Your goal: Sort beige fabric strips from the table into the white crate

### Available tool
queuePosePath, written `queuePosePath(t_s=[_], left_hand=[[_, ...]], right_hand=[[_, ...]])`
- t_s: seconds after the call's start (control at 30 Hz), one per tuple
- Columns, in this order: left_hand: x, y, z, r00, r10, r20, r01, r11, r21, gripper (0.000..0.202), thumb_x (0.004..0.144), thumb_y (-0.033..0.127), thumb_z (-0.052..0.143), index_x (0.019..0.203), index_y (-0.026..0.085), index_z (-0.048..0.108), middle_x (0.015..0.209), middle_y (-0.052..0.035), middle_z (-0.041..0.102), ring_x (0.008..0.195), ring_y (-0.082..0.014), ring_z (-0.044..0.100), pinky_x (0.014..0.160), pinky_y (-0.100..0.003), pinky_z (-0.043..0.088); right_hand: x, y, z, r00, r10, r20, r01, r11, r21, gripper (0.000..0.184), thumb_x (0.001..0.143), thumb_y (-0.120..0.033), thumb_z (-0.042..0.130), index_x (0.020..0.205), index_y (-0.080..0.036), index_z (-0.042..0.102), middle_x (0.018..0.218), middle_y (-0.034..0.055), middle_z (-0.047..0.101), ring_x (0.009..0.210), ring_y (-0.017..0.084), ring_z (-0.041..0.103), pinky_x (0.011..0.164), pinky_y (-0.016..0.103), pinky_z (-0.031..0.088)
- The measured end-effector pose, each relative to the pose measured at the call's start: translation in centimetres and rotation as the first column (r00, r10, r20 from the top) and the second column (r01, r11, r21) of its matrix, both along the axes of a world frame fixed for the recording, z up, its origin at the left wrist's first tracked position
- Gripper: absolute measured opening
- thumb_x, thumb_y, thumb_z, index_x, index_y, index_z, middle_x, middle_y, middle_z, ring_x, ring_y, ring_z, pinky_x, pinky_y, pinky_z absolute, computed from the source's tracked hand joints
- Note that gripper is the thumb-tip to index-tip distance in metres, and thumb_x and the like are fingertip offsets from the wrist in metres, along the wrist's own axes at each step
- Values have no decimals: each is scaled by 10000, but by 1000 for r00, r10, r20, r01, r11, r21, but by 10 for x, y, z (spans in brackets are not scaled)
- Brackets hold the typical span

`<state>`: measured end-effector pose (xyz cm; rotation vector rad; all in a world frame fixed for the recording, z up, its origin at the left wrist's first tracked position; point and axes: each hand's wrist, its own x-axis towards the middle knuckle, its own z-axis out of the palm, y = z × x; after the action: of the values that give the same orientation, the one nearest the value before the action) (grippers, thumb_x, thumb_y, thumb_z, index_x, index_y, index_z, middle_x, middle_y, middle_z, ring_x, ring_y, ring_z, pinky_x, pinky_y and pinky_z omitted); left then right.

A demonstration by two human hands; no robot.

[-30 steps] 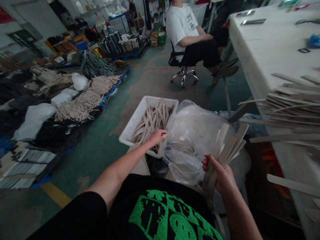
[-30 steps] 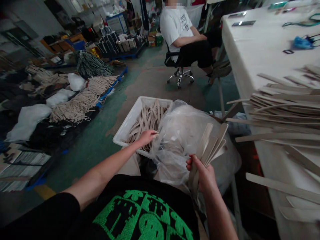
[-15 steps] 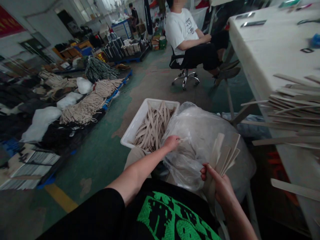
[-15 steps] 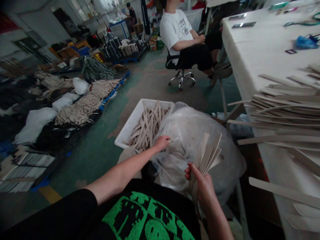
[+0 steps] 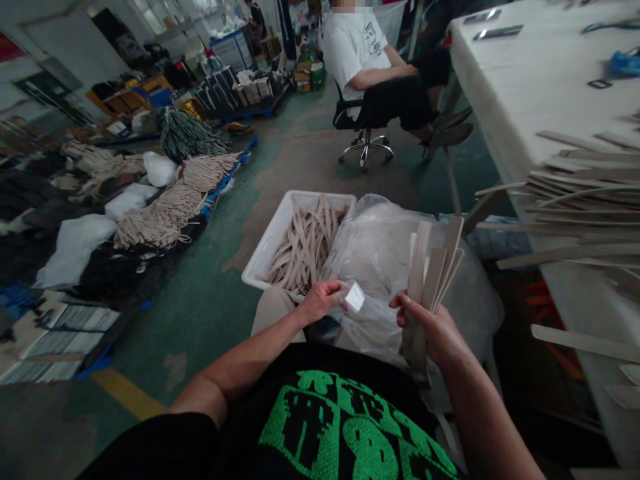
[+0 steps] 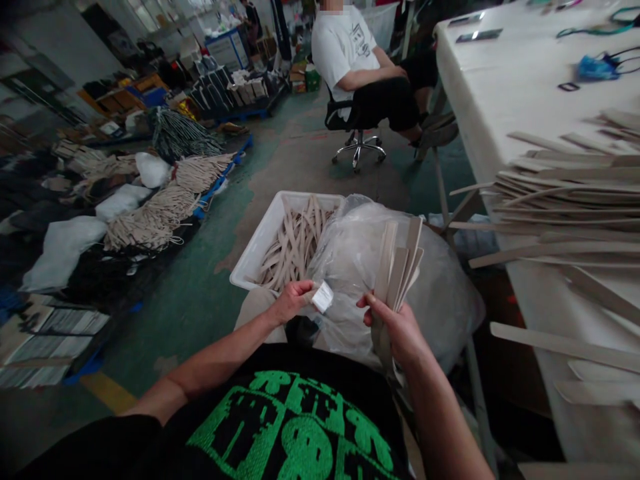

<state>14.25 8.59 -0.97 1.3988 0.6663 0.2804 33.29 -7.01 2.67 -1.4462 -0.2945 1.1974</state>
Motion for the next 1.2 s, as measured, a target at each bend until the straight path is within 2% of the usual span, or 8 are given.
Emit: queuePosePath(t_s=[0.1, 0.23, 0.37, 0.57, 0.73, 0.87, 1.03, 1.2], left_hand=[[1, 3, 17, 992, -120, -36, 125, 971, 205, 357, 843, 505, 663, 855, 157, 740, 722, -24, 672, 684, -142, 580, 714, -247, 438], [5, 11, 40, 972, -210, -102, 232, 820, 523, 253, 866, 409, 660, 962, 212, 786, 823, -40, 721, 790, -175, 624, 779, -249, 430], [10, 17, 50, 972, -213, -100, 231, 781, 581, 240, 863, 405, 662, 918, 215, 798, 819, -43, 715, 807, -184, 626, 790, -247, 433], [13, 16, 33, 960, -281, 17, 275, 948, 159, 463, 735, 361, 789, 1150, 161, 737, 724, 5, 644, 656, -110, 556, 667, -221, 426], [-5, 23, 15, 924, -382, -6, 368, 896, -247, 537, 558, 292, 913, 1053, 156, 756, 763, -11, 684, 638, -96, 571, 623, -217, 451], [-40, 39, 7, 942, -335, -39, 304, 893, -331, 570, 541, 433, 932, 1001, 143, 759, 677, -11, 656, 533, -81, 529, 505, -197, 399], [-76, 45, -3, 998, -59, 35, 68, 907, -415, 693, 616, 747, 764, 946, 137, 748, 448, 76, 465, 377, -31, 324, 565, -243, 483], [-84, 34, -3, 1000, -9, -3, 6, 883, -470, 607, 603, 568, 878, 1005, 139, 728, 511, 88, 500, 375, -5, 321, 538, -208, 460]], right_hand=[[1, 9, 7, 996, 72, 55, -72, 997, -7, 516, 603, -597, 829, 864, -163, 735, 576, 10, 623, 445, 109, 482, 380, 211, 319], [-11, 20, 11, 975, 218, 50, -216, 975, -46, 544, 605, -574, 812, 949, -164, 719, 564, -5, 619, 426, 110, 476, 389, 216, 306], [-27, 22, 17, 971, 234, 57, -233, 972, -34, 479, 558, -491, 833, 862, -156, 676, 516, -23, 579, 425, 113, 479, 410, 230, 321], [-17, 16, 23, 994, 98, 54, -99, 995, 7, 494, 512, -428, 867, 867, -166, 646, 502, -42, 550, 442, 102, 469, 424, 217, 317], [11, 8, 26, 995, -58, 83, 54, 997, 51, 466, 490, -370, 883, 849, -190, 646, 536, -59, 526, 449, 99, 457, 433, 228, 334], [26, 3, 27, 980, -143, 138, 134, 988, 74, 427, 496, -349, 877, 832, -217, 649, 545, -50, 523, 469, 122, 459, 443, 255, 350], [31, 7, 22, 981, -159, 110, 152, 986, 72, 391, 502, -330, 876, 810, -235, 655, 519, -35, 529, 473, 144, 463, 443, 274, 344], [34, 24, 17, 976, -141, 165, 132, 989, 63, 392, 511, -349, 862, 813, -232, 641, 595, -29, 581, 489, 128, 466, 476, 285, 387]])
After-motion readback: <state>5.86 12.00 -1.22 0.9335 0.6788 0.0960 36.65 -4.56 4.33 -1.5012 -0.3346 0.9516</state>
